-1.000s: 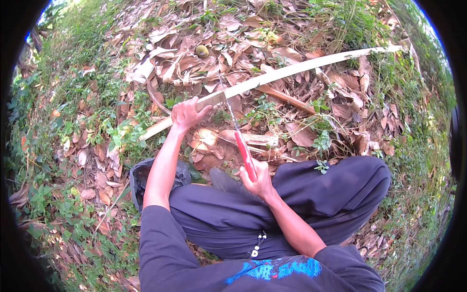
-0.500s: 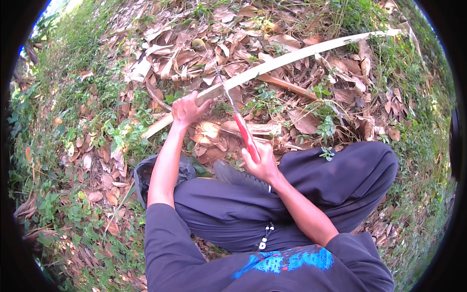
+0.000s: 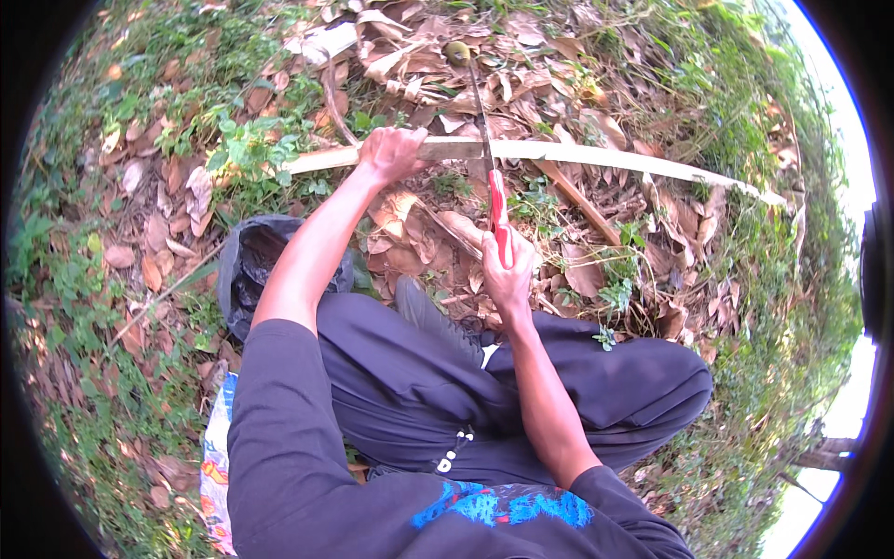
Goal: The person sits on the ground and uses a red hand saw to cut a long, thin piece of light-colored wood. They hold the wood with their left hand and saw with their right hand, making steady progress through the material.
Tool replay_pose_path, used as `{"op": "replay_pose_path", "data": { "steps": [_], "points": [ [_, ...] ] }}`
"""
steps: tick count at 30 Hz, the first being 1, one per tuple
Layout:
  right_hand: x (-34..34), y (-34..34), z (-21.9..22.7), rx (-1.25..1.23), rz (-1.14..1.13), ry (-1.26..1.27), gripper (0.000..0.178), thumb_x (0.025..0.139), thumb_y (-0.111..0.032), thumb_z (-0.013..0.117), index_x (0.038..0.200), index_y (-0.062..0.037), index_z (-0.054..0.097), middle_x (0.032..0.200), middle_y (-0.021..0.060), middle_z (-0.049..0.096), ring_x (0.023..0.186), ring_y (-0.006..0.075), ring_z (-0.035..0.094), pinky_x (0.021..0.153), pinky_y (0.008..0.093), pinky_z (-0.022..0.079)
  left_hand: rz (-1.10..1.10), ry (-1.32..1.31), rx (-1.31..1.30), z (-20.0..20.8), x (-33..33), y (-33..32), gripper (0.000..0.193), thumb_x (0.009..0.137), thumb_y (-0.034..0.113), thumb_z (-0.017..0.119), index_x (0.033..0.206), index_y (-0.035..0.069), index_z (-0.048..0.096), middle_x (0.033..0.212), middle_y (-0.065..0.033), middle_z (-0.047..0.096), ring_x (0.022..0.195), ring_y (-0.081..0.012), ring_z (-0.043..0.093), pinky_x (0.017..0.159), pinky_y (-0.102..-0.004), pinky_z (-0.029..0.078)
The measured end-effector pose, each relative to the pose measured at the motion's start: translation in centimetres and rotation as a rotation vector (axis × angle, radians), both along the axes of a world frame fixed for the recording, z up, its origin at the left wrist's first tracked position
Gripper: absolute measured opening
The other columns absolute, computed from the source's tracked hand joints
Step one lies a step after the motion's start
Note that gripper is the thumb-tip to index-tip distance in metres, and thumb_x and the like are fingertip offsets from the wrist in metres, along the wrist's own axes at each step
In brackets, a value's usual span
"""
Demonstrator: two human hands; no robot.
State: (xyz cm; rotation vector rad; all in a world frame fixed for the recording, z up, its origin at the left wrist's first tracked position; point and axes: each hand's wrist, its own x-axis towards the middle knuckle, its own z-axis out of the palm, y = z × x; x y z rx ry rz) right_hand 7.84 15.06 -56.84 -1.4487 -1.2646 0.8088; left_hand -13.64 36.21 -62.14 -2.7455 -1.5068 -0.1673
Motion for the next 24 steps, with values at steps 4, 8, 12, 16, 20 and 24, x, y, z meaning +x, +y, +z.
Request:
{"op": "replay_pose_path", "data": {
  "steps": [4, 8, 12, 16, 20, 24],
  "points": [
    [0.5, -1.9, -2.2, -0.033, -0.069, 0.085, 0.011, 0.093, -0.007, 0.062, 0.086, 0.0013, 0.060, 0.060, 0.0024, 0.050, 0.052, 0.0116, 0.047, 0.050, 0.0306, 0.039, -0.054, 0.023, 0.083, -0.2, 0.2, 0.0, 0.051, 0.081, 0.058, 0.076, 0.093, 0.011, 0.061, 0.070, -0.0093, 0.069, 0.061, -0.0225, 0.071, 0.054, -0.0381, 0.058],
    [-1.8, -6.2, 1.2, -0.157, 0.022, 0.118, 0.009, 0.094, -0.005, 0.060, 0.089, 0.0021, 0.059, 0.060, 0.0008, 0.051, 0.052, 0.0075, 0.047, 0.049, 0.0274, 0.039, -0.047, 0.007, 0.098, -0.5, -1.3, 0.1, 0.052, 0.081, 0.059, 0.074, 0.096, 0.010, 0.065, 0.067, -0.0115, 0.069, 0.061, -0.0284, 0.072, 0.057, -0.0421, 0.058],
    [-1.5, -8.5, 0.8, -0.152, -0.010, 0.166, 0.011, 0.093, -0.006, 0.061, 0.086, 0.0016, 0.058, 0.058, 0.0005, 0.049, 0.052, 0.0063, 0.046, 0.049, 0.0266, 0.038, -0.065, -0.064, 0.135, -0.7, -0.8, 0.1, 0.058, 0.081, 0.065, 0.070, 0.097, 0.009, 0.067, 0.066, -0.0125, 0.069, 0.062, -0.0301, 0.072, 0.058, -0.0427, 0.058],
    [-1.7, -6.8, 2.2, -0.105, 0.035, 0.142, 0.016, 0.096, -0.006, 0.057, 0.081, -0.0024, 0.054, 0.061, -0.0040, 0.048, 0.053, 0.0046, 0.042, 0.049, 0.0253, 0.034, -0.028, -0.035, 0.043, -0.4, -0.7, 0.7, 0.061, 0.080, 0.064, 0.072, 0.106, 0.009, 0.067, 0.072, -0.0133, 0.070, 0.066, -0.0305, 0.072, 0.062, -0.0431, 0.058],
    [-2.4, -5.7, 2.5, -0.083, 0.024, 0.168, 0.014, 0.094, -0.004, 0.062, 0.082, 0.0010, 0.057, 0.056, 0.0009, 0.050, 0.050, 0.0065, 0.046, 0.048, 0.0274, 0.039, -0.056, -0.123, 0.061, 0.6, -0.3, 0.2, 0.062, 0.082, 0.063, 0.071, 0.112, 0.009, 0.065, 0.090, -0.0120, 0.071, 0.082, -0.0277, 0.072, 0.070, -0.0414, 0.059],
    [-2.9, -6.6, 2.3, -0.099, -0.008, 0.126, 0.008, 0.093, -0.003, 0.061, 0.089, 0.0035, 0.060, 0.057, 0.0016, 0.051, 0.051, 0.0059, 0.045, 0.048, 0.0272, 0.039, -0.166, -0.076, 0.171, 1.0, -0.7, -0.7, 0.058, 0.086, 0.059, 0.068, 0.116, 0.009, 0.064, 0.100, -0.0087, 0.067, 0.095, -0.0265, 0.068, 0.077, -0.0388, 0.059]
  ]
}}
